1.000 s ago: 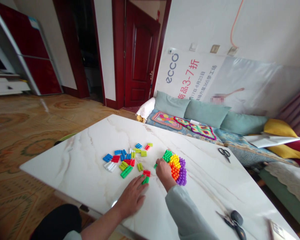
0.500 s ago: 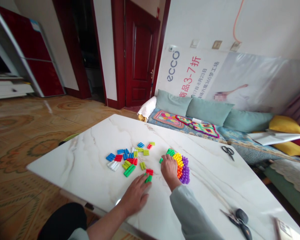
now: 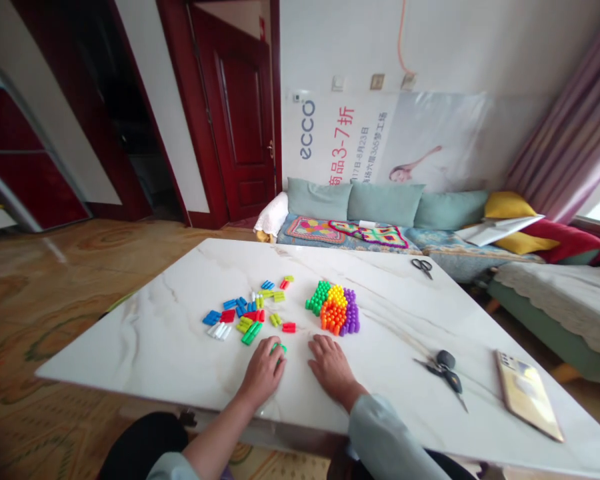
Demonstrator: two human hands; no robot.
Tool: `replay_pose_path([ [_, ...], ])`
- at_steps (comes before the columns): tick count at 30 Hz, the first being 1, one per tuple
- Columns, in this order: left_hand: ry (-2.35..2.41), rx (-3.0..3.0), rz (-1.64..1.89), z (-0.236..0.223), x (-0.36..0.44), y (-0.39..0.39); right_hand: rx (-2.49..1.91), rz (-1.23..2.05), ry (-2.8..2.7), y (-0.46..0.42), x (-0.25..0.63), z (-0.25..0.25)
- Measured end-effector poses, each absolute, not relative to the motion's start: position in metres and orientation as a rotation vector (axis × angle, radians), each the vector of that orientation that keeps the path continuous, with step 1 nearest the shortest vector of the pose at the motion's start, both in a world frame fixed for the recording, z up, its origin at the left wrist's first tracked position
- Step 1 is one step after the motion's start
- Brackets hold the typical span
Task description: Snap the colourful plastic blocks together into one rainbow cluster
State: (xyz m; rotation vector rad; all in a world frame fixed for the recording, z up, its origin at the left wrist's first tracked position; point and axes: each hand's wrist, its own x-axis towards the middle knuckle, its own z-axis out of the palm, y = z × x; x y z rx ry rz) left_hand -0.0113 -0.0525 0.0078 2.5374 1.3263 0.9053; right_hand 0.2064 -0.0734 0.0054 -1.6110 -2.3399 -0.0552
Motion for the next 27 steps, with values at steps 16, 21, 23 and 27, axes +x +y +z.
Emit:
replay_pose_path([
  [16,1.114,2.452,0.947,0.005,-0.004,-0.02,-1.633,0.078,-2.186,-0.08,0.204,0.007],
  [21,1.199,2.413,0.846,0.026,0.033,0.024,-1.626,0.121,-2.173,-0.079,0.206,0.006],
  [23,1.256,2.375,0.839,0.029,0.045,0.042,-1.621,0.14,-2.175,-0.078,0.207,0.006],
  [27,1.323,2.307,0.84,0.023,0.057,0.072,-1.622,0.182,-2.172,-0.078,0.209,0.006],
])
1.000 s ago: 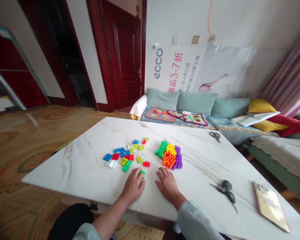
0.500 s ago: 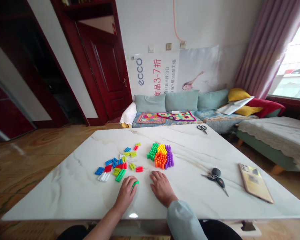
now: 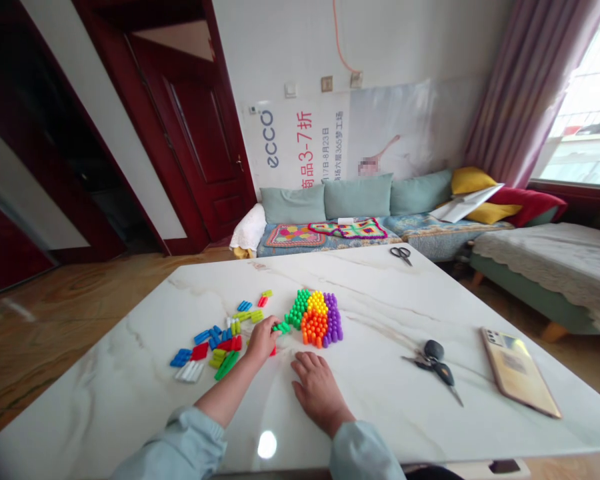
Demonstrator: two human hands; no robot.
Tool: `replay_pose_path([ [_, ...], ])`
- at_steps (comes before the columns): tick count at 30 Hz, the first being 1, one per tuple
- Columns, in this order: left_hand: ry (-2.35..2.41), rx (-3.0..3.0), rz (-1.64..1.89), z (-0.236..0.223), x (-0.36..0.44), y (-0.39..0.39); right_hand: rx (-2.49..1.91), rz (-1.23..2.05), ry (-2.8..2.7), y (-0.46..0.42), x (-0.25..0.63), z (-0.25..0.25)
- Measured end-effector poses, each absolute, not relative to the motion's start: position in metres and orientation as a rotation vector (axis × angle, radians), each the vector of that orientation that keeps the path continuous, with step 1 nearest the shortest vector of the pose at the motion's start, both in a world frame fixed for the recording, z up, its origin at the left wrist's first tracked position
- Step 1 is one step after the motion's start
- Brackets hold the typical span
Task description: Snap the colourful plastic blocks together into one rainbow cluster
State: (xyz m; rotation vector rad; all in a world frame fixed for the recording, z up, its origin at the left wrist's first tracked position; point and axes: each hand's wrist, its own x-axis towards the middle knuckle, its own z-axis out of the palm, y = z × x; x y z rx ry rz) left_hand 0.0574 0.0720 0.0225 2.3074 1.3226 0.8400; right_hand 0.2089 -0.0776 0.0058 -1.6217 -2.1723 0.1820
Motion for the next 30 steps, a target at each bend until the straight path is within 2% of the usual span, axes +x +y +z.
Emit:
replay_pose_path([
  [14,1.313,2.195,1.012,0.014,0.077,0.086,-1.638,0.2,-2.169,-0.077,0.209,0.009],
  [22,1.527,2.287,1.403,0.013,-0.017,0.017,-1.615,0.165,-2.172,-0.076,0.209,0.009],
  [26,1.645,2.33,1.284,-0.006,-0.054,-0.009,-1.601,0.114,-2.186,-0.077,0.208,0.008],
  [30,1.664,2.392,1.113,-0.018,-0.056,-0.015,-1.59,0.067,-2.19,-0.077,0.207,0.005],
])
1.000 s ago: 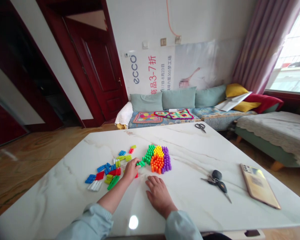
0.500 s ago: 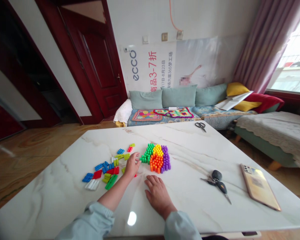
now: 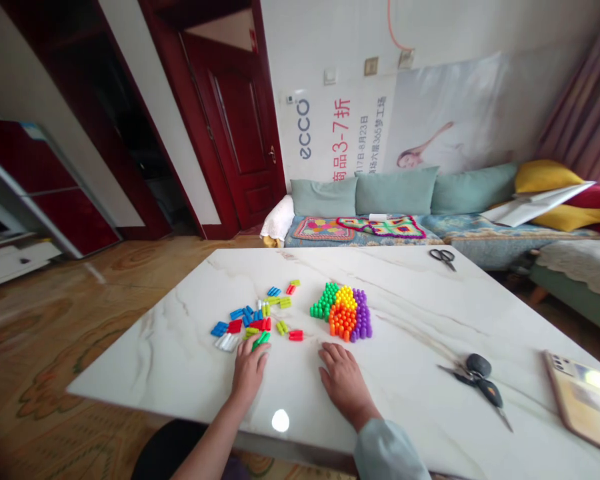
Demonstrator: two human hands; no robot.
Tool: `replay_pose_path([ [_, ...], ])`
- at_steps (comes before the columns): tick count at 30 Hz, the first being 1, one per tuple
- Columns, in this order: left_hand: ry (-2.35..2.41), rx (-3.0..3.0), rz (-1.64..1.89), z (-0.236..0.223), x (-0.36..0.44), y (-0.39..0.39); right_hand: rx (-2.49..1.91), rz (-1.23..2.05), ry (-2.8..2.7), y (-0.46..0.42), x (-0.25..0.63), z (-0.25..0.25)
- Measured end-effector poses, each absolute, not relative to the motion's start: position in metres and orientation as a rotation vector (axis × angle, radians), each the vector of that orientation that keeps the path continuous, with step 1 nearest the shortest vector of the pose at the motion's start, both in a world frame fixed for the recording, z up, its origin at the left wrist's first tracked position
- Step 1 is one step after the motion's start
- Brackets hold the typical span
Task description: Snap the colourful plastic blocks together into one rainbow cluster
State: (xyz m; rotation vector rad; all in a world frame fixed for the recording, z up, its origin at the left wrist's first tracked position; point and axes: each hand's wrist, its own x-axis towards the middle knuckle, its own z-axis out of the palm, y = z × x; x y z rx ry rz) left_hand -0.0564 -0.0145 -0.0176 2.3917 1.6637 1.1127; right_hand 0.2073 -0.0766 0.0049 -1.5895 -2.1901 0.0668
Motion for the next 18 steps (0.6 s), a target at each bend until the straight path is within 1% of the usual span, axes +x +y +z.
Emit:
replay_pose_path([
  [4,1.642,2.351,1.167,-0.017,-0.051,-0.015,-1.59,0.029,-2.182,-0.077,0.207,0.002],
  [12,1.367,2.106,1.326,-0.017,-0.052,-0.02,-1.596,0.03,-2.197,-0.076,0.208,0.003],
  [14,1.373,1.914,1.337,-0.015,-0.051,-0.018,-1.598,0.037,-2.199,-0.076,0.208,0.004],
  [18,1.398,1.35,1.339,-0.011,-0.04,-0.014,-1.585,0.05,-2.204,-0.075,0.209,0.002],
])
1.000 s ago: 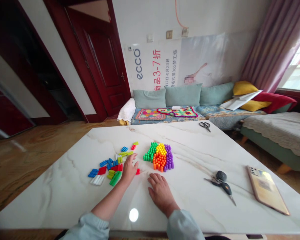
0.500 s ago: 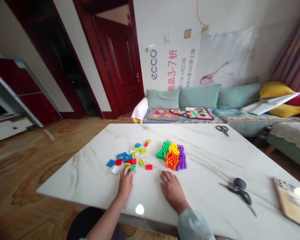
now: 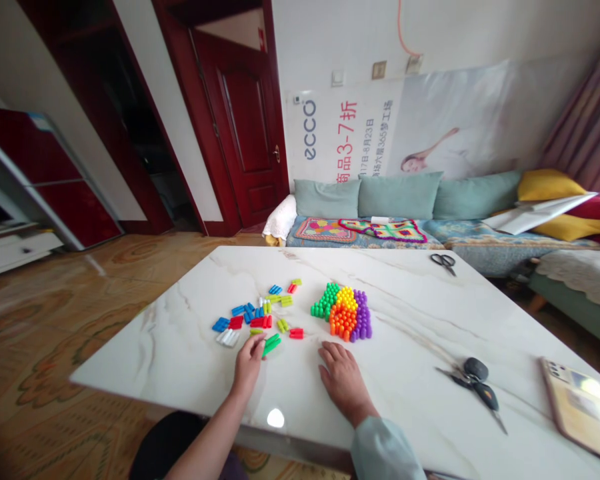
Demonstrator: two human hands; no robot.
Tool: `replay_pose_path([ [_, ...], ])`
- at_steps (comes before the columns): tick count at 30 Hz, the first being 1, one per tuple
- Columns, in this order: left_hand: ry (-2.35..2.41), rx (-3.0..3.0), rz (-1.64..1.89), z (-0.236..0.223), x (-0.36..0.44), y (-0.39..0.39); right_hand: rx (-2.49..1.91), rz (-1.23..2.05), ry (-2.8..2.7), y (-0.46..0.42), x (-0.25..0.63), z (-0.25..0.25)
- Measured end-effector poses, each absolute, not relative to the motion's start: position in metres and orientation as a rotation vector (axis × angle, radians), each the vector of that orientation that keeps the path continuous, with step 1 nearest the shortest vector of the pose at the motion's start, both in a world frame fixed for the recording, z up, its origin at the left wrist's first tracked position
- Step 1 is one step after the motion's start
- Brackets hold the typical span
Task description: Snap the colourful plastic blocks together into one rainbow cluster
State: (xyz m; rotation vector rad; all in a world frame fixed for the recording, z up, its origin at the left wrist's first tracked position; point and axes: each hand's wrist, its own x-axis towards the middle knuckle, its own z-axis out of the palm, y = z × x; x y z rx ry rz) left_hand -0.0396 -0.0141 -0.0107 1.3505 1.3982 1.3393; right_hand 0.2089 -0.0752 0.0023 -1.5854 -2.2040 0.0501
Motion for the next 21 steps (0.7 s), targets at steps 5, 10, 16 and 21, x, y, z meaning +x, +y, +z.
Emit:
replay_pose_path([
  [5,1.097,1.334,1.167,-0.012,0.004,-0.028,-1.517,0.027,-2.151,-0.076,0.212,-0.005],
  [10,0.994,1.643,1.144,-0.011,0.036,-0.044,-1.456,0.06,-2.184,-0.078,0.21,-0.004],
  [16,1.11,1.795,1.378,-0.012,0.032,-0.045,-1.431,0.133,-2.049,-0.077,0.212,-0.011],
  [21,1.286,1.826,1.514,-0.014,0.031,-0.045,-1.432,0.127,-2.015,-0.076,0.212,-0.009],
])
